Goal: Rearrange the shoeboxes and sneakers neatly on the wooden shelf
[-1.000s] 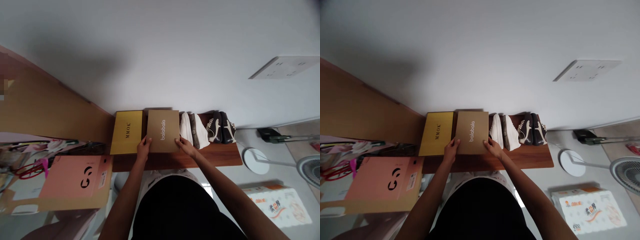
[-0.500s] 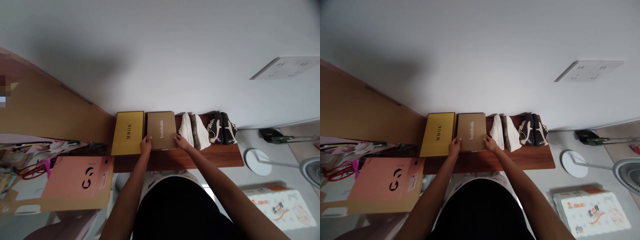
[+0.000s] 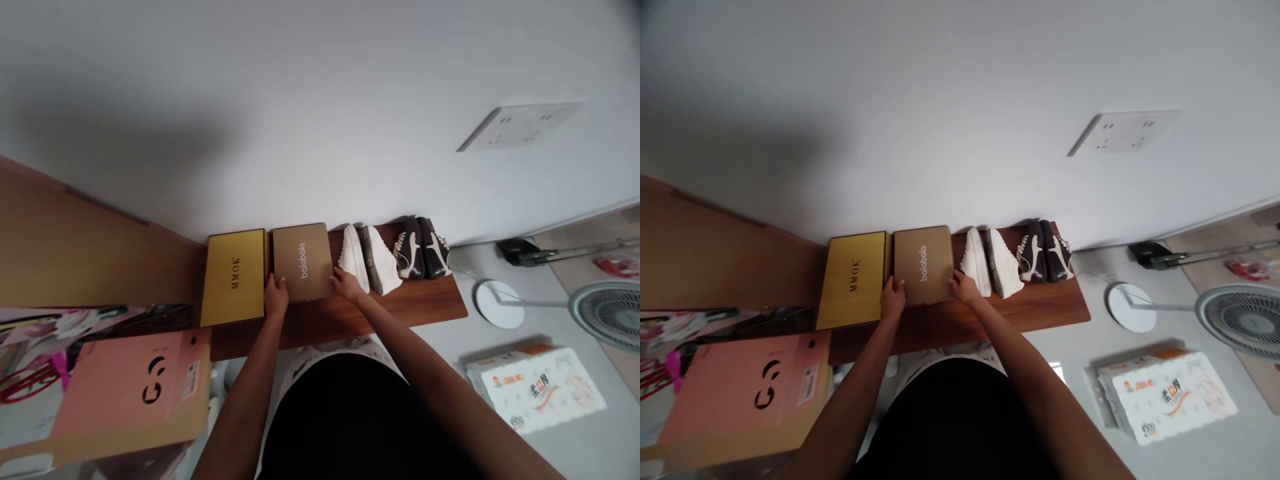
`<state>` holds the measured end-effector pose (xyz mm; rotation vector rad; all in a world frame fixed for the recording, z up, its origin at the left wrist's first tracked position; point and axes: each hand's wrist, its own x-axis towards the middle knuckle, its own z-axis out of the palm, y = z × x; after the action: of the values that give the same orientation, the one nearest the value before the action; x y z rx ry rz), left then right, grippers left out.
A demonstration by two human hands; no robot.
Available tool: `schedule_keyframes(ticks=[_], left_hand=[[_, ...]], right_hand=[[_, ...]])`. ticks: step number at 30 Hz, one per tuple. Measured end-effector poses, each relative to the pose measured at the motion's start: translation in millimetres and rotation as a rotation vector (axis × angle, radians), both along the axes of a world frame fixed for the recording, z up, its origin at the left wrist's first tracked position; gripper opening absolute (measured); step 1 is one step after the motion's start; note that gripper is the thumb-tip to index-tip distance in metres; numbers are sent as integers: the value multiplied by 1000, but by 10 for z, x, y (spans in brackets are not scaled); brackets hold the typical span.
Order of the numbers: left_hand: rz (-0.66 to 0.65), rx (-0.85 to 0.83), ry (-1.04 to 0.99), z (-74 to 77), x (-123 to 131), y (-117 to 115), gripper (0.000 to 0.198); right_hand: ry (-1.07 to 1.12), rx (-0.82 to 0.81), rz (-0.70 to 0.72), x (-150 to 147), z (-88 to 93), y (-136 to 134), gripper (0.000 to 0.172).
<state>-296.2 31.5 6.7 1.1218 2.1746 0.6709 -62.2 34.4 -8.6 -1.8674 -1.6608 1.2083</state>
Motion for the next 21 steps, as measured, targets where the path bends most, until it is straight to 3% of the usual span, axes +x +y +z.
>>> schedule_keyframes(ticks=[3,5,7,10,13,15,18,21], left_hand=[[-34,191,43,146,240,-118,58],[-132,247,-71,178,549,-234,51],[-270,169,-256,127,952,-335,46],[-347,-31,-358,-78,1551,-383,59],[-222,-180,-288,-321,1909,-324,68],[-177,-205,-300,-447,1988,-289,61],[-223,-178,-336,-554,1983,-291,38],[-278,-140,-343,-560,1950,-312,27]], right_hand=[[95,98,-143,448,49,-209,37],[35,179,-281,880,50,-381,37],[-107,184,-396,1302,18,-521,38],[-265,121,-358,1717,-86,-592,41],[-283,58,-210,1830,-209,-517,47],[-265,-1,-150,1817,-277,-439,49],[-200,-75,-88,1798,-345,-342,48],[-112,-64,-29,1835,-374,-287,44]])
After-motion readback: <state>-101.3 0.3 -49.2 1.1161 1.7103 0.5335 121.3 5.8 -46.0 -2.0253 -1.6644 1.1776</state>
